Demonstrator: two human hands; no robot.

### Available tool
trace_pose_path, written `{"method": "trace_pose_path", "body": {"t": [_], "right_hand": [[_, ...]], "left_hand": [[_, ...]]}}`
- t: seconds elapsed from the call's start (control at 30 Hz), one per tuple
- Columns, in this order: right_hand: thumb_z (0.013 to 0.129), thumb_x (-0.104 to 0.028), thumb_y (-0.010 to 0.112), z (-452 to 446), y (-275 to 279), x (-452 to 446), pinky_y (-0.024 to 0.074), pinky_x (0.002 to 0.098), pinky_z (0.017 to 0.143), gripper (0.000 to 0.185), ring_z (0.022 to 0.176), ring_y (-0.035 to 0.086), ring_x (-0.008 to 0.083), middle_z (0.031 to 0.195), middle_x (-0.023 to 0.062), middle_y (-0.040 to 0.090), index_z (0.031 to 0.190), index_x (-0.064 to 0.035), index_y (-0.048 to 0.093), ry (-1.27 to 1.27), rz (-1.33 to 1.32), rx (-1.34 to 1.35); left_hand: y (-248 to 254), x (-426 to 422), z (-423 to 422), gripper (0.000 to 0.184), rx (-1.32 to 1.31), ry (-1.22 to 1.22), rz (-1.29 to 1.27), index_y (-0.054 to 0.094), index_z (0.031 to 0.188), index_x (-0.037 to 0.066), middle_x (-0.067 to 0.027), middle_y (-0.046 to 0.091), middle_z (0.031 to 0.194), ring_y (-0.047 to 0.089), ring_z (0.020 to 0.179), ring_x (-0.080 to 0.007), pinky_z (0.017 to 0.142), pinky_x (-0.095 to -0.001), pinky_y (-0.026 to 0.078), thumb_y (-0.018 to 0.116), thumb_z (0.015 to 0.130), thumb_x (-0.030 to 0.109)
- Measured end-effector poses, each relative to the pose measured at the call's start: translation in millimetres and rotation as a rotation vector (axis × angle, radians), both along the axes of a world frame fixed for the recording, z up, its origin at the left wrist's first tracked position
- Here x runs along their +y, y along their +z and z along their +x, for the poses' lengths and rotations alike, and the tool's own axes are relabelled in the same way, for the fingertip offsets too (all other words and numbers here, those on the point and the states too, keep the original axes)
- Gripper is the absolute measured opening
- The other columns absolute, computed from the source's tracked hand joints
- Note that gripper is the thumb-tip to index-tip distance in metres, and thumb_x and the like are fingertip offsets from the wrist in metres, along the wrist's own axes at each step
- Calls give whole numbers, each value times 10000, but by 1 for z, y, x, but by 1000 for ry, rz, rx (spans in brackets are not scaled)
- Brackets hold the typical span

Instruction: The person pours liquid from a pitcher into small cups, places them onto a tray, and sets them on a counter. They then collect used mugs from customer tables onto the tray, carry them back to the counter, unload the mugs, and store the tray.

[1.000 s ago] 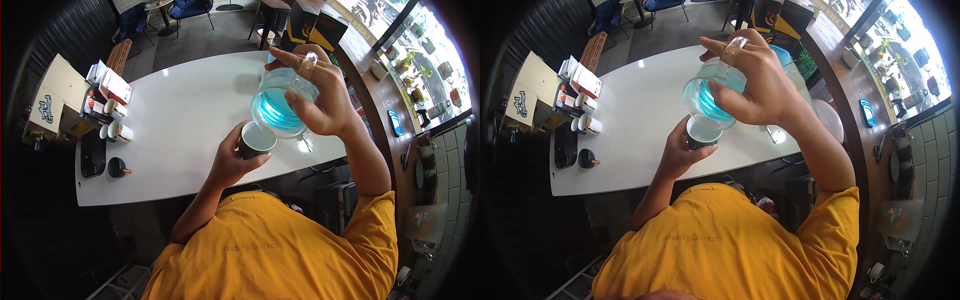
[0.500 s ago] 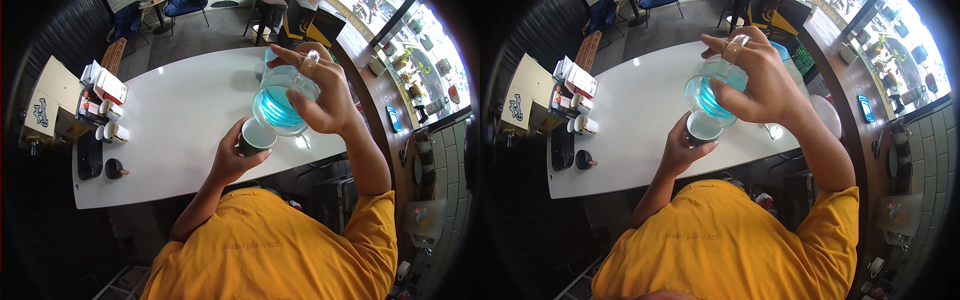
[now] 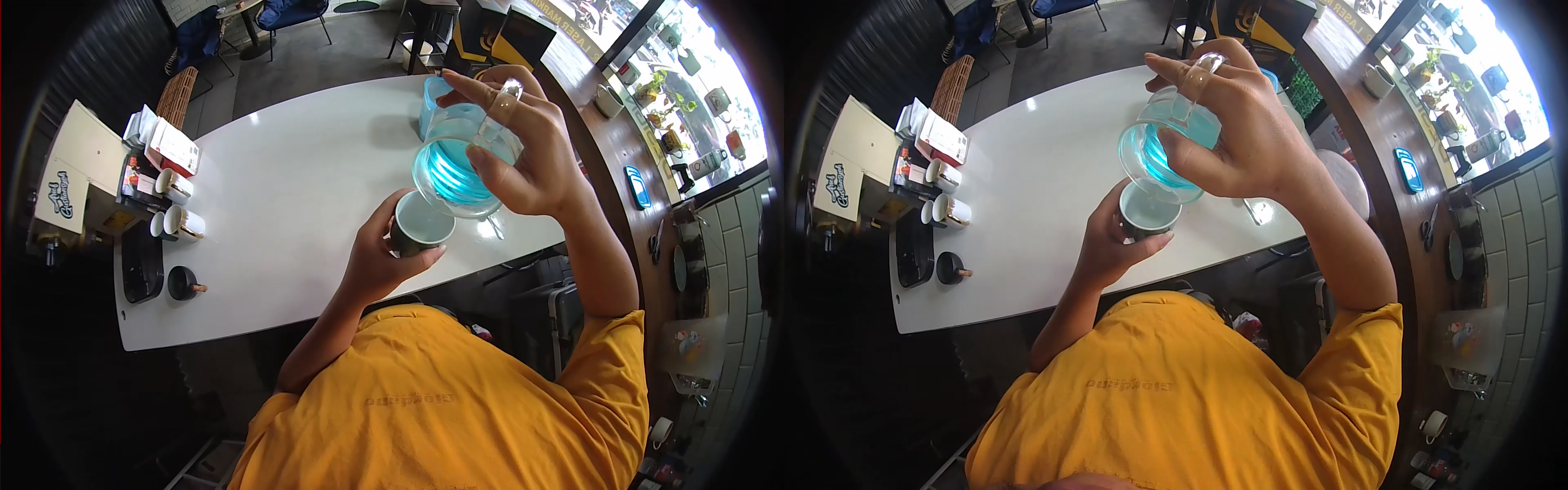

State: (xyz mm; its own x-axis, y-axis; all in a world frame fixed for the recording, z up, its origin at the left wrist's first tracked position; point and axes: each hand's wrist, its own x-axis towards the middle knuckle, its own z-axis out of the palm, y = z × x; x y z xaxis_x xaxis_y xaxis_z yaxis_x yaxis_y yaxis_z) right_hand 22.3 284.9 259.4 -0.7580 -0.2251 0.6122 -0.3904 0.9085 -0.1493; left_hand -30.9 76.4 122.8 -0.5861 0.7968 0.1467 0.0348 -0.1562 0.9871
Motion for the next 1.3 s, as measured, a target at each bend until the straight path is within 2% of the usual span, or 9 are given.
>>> {"method": "trace_pose_path", "body": {"t": [0.13, 0.2, 0.33, 0.4, 0.63, 0.93, 1.3], "right_hand": [[668, -333, 594, 2, 1, -1, 445, 450, 1002, 489, 1039, 644, 350, 1166, 197, 685, 949, 48, 716, -14, 0, -16], [667, -332, 594, 3, 2, -1, 440, 450, 1009, 487, 1036, 649, 345, 1164, 198, 685, 947, 48, 716, -19, -1, -13], [666, -334, 592, 4, 2, -1, 434, 450, 1018, 481, 1026, 655, 340, 1160, 196, 687, 932, 47, 715, -20, 1, -6], [669, -338, 588, 5, 3, -1, 432, 448, 1020, 498, 1021, 657, 338, 1150, 195, 691, 953, 50, 714, -22, 7, -16], [686, -345, 577, 7, 2, -1, 422, 436, 1029, 582, 974, 669, 321, 1098, 194, 705, 1077, 70, 693, -36, 5, 1], [677, -351, 587, 11, 3, -1, 430, 445, 1012, 522, 1028, 640, 335, 1139, 193, 695, 983, 55, 707, -47, -4, -20], [678, -347, 585, 13, 5, -2, 440, 440, 1006, 524, 1026, 644, 333, 1148, 195, 692, 991, 55, 708, -31, -6, -22]], "left_hand": [[1, 0, 0, 702, 3, -7, -7, 468, 1341, -1, -75, 599, 1148, 604, 1069, -156, 907, -300, 512, 786, 719, 73], [-1, 1, 1, 606, 29, 25, 31, 517, 1276, 46, -47, 629, 1105, 619, 1011, -127, 812, -272, 533, 800, 745, 125], [-1, 2, 1, 611, 37, 13, 47, 516, 1279, 45, -50, 629, 1106, 621, 1009, -129, 803, -271, 537, 801, 744, 124], [2, 1, 1, 698, -8, -16, 1, 468, 1340, 1, -67, 598, 1145, 602, 1071, -153, 908, -302, 511, 785, 721, 64], [2, 1, 0, 705, 2, -29, 4, 458, 1346, -15, -72, 594, 1144, 604, 1066, -151, 908, -300, 513, 780, 722, 50], [4, 1, 4, 717, 12, -21, -1, 453, 1352, -14, -80, 590, 1154, 605, 1072, -162, 921, -307, 510, 782, 718, 54], [5, 0, 7, 721, 39, -14, -15, 455, 1352, -9, -78, 590, 1156, 601, 1082, -162, 925, -312, 507, 789, 716, 53]]}}
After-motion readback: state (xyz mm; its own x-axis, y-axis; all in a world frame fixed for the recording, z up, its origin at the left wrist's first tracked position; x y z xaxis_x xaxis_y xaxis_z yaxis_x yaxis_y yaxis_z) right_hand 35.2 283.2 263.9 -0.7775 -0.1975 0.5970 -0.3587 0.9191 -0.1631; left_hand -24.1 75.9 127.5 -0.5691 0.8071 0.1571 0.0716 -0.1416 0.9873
